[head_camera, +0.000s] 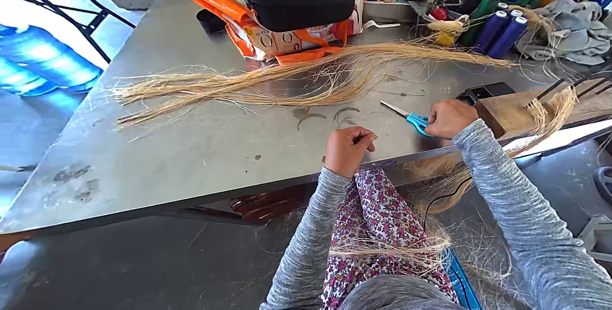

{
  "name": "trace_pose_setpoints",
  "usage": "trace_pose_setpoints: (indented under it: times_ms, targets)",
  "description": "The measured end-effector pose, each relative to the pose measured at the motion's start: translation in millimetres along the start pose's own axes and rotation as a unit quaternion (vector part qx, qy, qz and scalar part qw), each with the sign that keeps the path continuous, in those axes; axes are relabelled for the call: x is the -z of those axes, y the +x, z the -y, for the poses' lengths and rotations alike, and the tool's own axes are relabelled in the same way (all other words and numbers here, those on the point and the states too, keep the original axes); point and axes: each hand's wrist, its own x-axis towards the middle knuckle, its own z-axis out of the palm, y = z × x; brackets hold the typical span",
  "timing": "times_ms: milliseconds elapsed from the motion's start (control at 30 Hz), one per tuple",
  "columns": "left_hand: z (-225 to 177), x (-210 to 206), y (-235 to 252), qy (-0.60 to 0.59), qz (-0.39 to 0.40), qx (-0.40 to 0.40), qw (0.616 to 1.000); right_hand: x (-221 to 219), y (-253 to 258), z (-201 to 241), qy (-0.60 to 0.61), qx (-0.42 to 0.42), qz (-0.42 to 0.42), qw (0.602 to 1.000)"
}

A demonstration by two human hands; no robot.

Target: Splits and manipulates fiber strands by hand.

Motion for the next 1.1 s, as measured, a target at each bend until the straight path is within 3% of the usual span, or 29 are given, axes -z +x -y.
trace_pose_setpoints:
  times_ms: [233,533,667,833,933,1100]
  targets:
    - [1,3,1,-0.029,-0.018,0.006,0.999,0,-15,-11,-0.036,0.103,-0.014,0.994]
    - [-1,3,2,-0.046,-0.026,0.027,0.998,-31,-43,-45,0.091,0.145,-0.124,0.977]
    - [-1,3,3,-0.051,-0.028,0.031,0.998,-41,-58,-49,0.203,0.141,-0.17,0.954]
    - [0,3,4,-0.074,-0.015,0.032,0.997,-42,-69,-52,0.395,0.224,-0.084,0.887]
    - [1,4,3,-0.098,-0.008,0.032,0.995,-40,-73,-48,0.362,0.222,-0.009,0.905]
    - [1,4,2,-0.107,0.001,0.026,0.994,-43,-71,-35,0.33,0.251,0.004,0.91]
